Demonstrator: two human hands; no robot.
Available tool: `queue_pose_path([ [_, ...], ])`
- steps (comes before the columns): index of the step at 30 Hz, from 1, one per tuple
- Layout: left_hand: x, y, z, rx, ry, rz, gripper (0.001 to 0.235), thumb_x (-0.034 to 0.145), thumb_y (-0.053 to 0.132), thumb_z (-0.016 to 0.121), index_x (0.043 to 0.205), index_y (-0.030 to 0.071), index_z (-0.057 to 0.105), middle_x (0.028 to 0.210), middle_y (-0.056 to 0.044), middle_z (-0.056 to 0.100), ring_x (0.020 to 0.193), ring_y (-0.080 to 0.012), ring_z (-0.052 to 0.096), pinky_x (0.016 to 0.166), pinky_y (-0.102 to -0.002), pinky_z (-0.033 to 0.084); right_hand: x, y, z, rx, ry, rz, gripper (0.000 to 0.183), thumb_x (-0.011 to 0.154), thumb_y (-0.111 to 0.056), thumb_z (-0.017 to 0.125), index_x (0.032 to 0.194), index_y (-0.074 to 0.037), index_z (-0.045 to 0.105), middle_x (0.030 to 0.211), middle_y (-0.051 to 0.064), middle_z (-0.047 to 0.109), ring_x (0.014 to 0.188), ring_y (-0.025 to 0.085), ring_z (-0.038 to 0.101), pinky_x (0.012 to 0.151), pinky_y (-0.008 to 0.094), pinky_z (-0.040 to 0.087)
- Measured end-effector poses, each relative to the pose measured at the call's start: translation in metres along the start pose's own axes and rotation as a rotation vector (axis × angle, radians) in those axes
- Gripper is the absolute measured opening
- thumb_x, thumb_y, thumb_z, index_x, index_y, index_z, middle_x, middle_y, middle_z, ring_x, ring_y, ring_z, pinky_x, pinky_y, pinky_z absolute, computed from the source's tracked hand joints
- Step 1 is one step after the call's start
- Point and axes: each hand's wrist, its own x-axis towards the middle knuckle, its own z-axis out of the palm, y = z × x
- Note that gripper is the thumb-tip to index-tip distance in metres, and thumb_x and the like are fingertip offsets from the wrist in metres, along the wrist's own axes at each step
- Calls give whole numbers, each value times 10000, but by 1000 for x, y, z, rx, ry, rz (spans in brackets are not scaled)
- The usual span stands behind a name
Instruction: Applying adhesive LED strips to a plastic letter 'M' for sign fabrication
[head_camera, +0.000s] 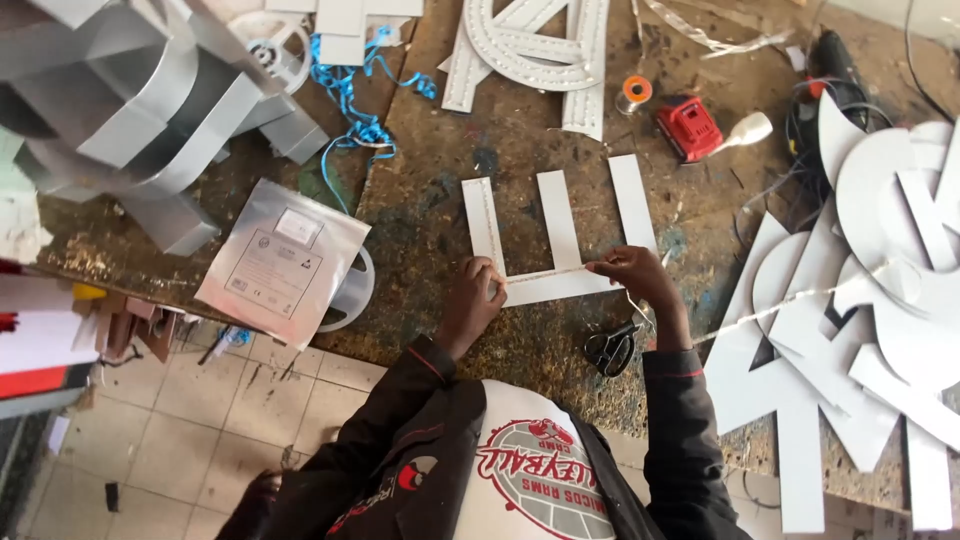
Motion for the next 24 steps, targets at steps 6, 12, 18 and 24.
queue_pose_path([
  [6,2,9,-7,-15,28,11,114,1137,152,683,1063,69,655,1237,-96,557,1399,-357,558,933,-531,633,35,22,16,-142,2,53,347,872,-478,944,942,-152,849,675,58,802,686,208,742,726,353,537],
  [12,-1,0,2,-6,1,7,92,1152,135,669,1067,108,644,1213,-47,513,1349,-310,531,942,-484,610,20,11,16,-142,-3,77,344,860,-446,936,978,-134,851,724,89,839,757,245,788,820,364,549],
  [18,-1,-2,5,28,-8,23,89,1157,93,656,1073,110,632,1219,-62,504,1321,-332,518,924,-504,597,8,22,21,-112,49,76,345,871,-470,934,1018,-169,850,751,66,843,820,233,796,873,363,554],
  [24,2,-5,12,73,-30,-21,123,1116,130,726,1056,137,619,1228,-49,503,1323,-319,523,963,-498,592,12,31,29,-95,109,79,282,894,-434,907,1025,-190,853,746,54,834,830,248,767,886,368,538],
])
